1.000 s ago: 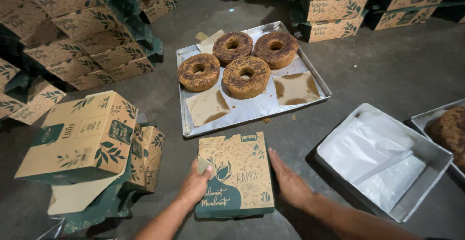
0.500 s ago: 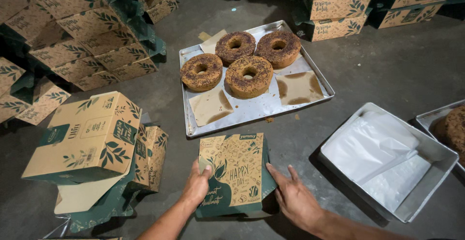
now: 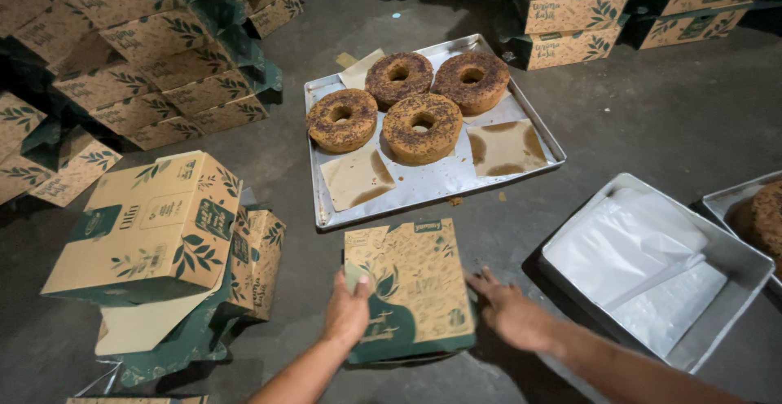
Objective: The person packages round, chocolate-sprinkled donuts into small cardboard boxes. They open each box, place a plastic liner inside, add one donut, and close the box, repeating this process for several units.
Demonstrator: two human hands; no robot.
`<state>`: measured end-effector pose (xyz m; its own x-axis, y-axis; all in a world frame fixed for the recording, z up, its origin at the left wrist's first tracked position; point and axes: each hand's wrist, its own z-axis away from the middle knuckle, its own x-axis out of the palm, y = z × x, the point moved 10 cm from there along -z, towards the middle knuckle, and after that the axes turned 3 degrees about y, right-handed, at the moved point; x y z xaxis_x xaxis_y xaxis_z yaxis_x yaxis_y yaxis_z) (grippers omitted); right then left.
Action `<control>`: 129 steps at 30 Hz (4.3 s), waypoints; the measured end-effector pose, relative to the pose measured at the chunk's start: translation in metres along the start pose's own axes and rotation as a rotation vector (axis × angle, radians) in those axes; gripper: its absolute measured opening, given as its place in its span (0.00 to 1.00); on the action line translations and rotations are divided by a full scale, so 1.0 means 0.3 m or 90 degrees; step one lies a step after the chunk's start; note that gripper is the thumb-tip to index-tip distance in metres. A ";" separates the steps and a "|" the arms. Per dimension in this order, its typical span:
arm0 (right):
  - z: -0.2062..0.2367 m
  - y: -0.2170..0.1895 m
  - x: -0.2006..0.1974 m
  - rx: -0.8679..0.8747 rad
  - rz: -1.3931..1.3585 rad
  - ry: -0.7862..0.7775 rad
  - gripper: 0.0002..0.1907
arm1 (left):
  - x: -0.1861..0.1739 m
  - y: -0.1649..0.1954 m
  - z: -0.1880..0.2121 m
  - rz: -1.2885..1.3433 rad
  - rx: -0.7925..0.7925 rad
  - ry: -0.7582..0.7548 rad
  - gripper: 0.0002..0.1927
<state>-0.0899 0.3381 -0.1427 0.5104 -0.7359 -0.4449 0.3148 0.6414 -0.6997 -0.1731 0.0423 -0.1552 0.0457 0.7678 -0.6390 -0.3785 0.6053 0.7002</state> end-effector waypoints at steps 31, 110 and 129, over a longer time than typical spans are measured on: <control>0.181 -0.416 -0.028 -0.188 0.531 0.060 0.45 | 0.410 0.078 0.030 0.253 -0.064 -0.249 0.27; 0.149 -0.178 -0.484 -0.257 0.184 0.614 0.33 | 0.441 0.139 0.095 0.196 -0.073 -0.236 0.39; 0.082 0.120 -0.262 0.149 -0.226 0.469 0.33 | 0.282 0.282 0.248 0.395 0.046 -0.286 0.34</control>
<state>-0.0991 0.4244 -0.1193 -0.2758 -0.8032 -0.5280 0.5564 0.3145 -0.7691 -0.1324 0.1740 -0.1264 0.2216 0.9735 0.0567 -0.3967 0.0369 0.9172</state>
